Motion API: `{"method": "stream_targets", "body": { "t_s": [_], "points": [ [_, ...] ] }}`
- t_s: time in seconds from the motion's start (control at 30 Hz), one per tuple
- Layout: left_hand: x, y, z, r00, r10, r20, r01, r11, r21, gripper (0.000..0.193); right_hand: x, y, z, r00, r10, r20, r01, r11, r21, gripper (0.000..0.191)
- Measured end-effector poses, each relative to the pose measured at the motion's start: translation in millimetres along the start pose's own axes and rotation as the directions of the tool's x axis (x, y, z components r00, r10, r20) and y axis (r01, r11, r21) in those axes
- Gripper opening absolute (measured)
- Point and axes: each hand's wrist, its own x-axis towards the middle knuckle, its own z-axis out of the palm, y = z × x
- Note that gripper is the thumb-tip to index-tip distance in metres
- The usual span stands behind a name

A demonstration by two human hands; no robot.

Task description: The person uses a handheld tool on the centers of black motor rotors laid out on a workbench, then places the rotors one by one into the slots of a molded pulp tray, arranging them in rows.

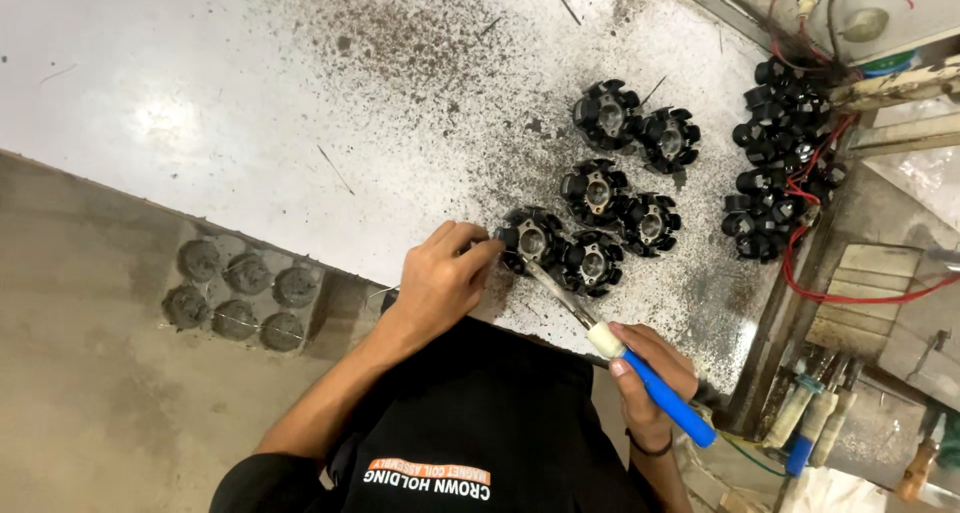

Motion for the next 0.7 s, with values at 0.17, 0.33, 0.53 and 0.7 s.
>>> {"method": "stream_targets", "body": {
  "t_s": [0.17,0.33,0.53,0.7],
  "points": [
    [0.5,-2.6,3.1,0.998,0.039,0.049,-0.039,0.999,0.003,0.024,9.9,-16.8,3.4,0.998,0.061,0.014,-0.06,0.997,-0.038,0.038],
    [1.6,-4.5,2.4,0.993,0.069,0.091,-0.069,0.998,-0.006,0.026,25.1,-43.3,0.2,0.992,0.048,0.118,-0.022,0.977,-0.212,0.034],
    [-0.3,-4.4,8.1,0.994,0.057,0.098,-0.061,0.998,0.033,0.023,35.6,-49.2,2.7,0.99,0.01,0.143,0.02,0.979,-0.205,0.034],
    [0.4,-5.5,13.2,0.991,0.067,0.117,-0.073,0.996,0.053,0.019,33.8,-41.5,2.3,0.992,0.045,0.117,-0.025,0.985,-0.168,0.034]
  ]
}}
